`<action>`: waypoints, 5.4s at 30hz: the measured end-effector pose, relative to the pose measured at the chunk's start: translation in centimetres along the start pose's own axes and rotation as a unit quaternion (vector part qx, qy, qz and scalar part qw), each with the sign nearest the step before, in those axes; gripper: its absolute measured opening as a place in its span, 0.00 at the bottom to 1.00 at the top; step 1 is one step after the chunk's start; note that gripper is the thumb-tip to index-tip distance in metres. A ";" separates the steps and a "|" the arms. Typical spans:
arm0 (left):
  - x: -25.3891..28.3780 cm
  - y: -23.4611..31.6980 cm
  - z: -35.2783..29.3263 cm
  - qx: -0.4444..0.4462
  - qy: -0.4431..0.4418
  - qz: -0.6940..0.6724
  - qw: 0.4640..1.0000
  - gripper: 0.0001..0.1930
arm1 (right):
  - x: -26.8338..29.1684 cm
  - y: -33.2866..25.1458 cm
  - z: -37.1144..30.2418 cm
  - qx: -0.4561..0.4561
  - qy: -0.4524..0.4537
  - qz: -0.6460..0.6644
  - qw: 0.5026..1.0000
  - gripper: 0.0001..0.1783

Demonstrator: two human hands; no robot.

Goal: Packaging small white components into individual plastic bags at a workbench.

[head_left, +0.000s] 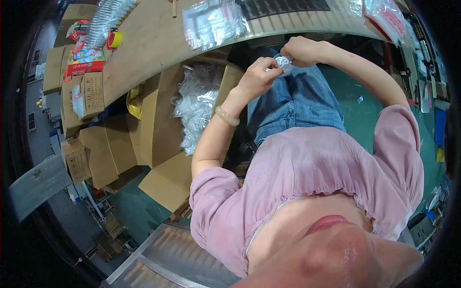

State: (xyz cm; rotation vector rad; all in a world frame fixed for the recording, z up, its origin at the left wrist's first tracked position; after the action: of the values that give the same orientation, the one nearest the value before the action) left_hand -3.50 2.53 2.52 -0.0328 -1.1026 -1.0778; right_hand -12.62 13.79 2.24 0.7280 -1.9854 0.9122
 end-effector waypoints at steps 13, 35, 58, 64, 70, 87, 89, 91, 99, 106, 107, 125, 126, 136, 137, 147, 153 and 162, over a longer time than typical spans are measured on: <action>1.8 -0.3 -1.4 0.033 0.042 0.014 0.998 0.13 | 0.9 1.4 -1.9 0.218 0.161 -0.047 0.961 0.12; 5.3 -3.0 -4.1 0.326 0.168 -0.050 0.929 0.08 | -0.4 1.6 -2.5 0.067 0.371 0.226 0.898 0.05; -3.1 -2.7 -8.2 0.416 0.216 -0.304 0.829 0.05 | -3.9 -4.2 0.6 0.175 0.305 0.159 0.922 0.06; 0.2 -1.4 -8.2 0.407 0.209 -0.237 0.857 0.05 | -4.0 -4.2 0.7 0.184 0.258 0.171 0.933 0.06; 9.8 -0.2 -12.0 0.474 0.256 -0.046 0.842 0.05 | -3.5 -0.6 -0.6 0.136 0.293 0.202 0.925 0.03; 10.0 -18.9 0.9 0.362 0.172 0.293 0.868 0.07 | -6.4 -2.2 0.7 0.075 0.263 0.455 0.848 0.06; 9.4 -14.6 -0.4 0.334 0.135 0.283 0.889 0.05 | -7.7 -0.9 0.9 0.021 0.251 0.508 0.823 0.07; 8.2 -9.2 -1.3 0.270 0.133 0.267 0.916 0.03 | -7.3 -0.2 2.0 0.004 0.286 0.553 0.783 0.09; 2.3 1.1 -3.4 0.175 0.074 0.314 0.930 0.07 | -7.6 -0.8 4.9 -0.013 0.212 0.583 0.784 0.12; -0.2 0.0 -2.2 0.342 0.156 -0.007 0.927 0.07 | -6.1 0.3 1.4 0.013 0.180 0.568 0.803 0.12; -0.6 0.1 -1.7 0.339 0.156 -0.009 0.928 0.07 | -5.7 0.4 1.0 0.026 0.184 0.567 0.802 0.13; -5.6 -2.1 2.0 0.443 0.300 -0.507 0.675 0.05 | -3.7 3.9 -3.4 0.064 0.354 0.569 0.739 0.07; -5.3 -2.1 2.1 0.449 0.293 -0.434 0.724 0.05 | -2.7 3.6 -4.3 0.075 0.420 0.409 0.807 0.08; -2.5 -2.7 2.4 0.398 0.218 -0.024 0.891 0.05 | -2.1 8.6 -5.2 -0.012 0.421 0.239 0.875 0.24; -2.6 -2.6 2.0 0.406 0.218 -0.036 0.887 0.05 | -0.7 11.2 -5.7 -0.052 0.567 0.245 0.785 0.26; -3.3 -1.4 0.9 0.377 0.215 -0.064 0.899 0.04 | 8.2 21.1 0.2 -0.088 0.740 0.385 0.545 0.33; -3.6 -1.4 0.3 0.388 0.205 -0.077 0.895 0.04 | 6.4 24.1 3.5 0.010 0.803 0.435 0.407 0.29; -3.5 -1.3 0.3 0.384 0.208 -0.083 0.896 0.05 | 6.1 19.1 -2.8 -0.168 0.740 0.341 0.555 0.17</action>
State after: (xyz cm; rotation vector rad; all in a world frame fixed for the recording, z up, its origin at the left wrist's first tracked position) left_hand -4.79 4.41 -0.47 0.8975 -1.0757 -0.6824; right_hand -28.79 25.97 2.21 -0.9768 -0.6498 0.9254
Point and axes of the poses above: each hand's wrist, its own z-axis towards the middle knuckle, its own x-axis out of the back of the hand, y = z × x, the point moved 5 cm from there along z, towards the middle knuckle, and after that the axes turned 3 degrees about -z, right-handed, at the moved point
